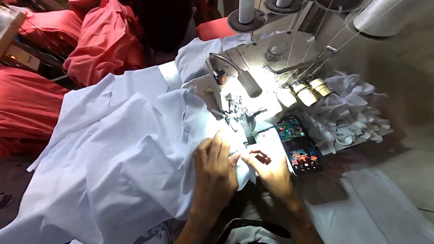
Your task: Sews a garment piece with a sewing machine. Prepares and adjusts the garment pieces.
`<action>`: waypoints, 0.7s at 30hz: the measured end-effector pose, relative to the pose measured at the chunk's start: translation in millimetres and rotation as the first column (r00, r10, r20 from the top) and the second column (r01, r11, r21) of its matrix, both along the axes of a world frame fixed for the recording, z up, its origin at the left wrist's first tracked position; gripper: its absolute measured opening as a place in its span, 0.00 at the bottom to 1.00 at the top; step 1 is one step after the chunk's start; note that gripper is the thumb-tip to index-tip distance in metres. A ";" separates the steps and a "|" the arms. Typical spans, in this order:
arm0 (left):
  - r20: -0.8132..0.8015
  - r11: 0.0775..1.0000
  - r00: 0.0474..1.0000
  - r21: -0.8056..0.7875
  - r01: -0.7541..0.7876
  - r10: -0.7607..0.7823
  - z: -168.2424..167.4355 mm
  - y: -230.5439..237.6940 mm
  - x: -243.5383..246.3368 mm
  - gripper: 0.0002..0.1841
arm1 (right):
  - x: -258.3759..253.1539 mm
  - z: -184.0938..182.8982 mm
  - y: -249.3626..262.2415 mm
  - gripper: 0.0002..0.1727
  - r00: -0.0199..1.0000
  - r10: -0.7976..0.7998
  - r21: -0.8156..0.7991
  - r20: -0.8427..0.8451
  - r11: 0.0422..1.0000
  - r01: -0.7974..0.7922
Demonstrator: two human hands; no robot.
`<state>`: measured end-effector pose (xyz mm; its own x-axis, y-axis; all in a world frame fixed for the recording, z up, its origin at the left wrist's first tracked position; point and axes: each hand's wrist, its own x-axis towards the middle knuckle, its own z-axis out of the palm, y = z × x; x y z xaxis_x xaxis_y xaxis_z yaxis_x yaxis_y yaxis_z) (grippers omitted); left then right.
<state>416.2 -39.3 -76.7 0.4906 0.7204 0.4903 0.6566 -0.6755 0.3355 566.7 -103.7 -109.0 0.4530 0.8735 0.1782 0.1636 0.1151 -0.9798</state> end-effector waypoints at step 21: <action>-0.030 0.985 0.988 -0.089 0.148 -0.151 14.2 15.7 4.5 0.21 | -5.7 7.2 -21.9 0.06 0.997 -0.055 -0.011 -0.058 0.998 0.054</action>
<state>420.7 -23.6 -62.6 0.6126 0.6763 0.4090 0.5632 -0.7366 0.3745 561.0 -125.6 -101.8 0.5094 0.8487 0.1423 0.1125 0.0983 -0.9888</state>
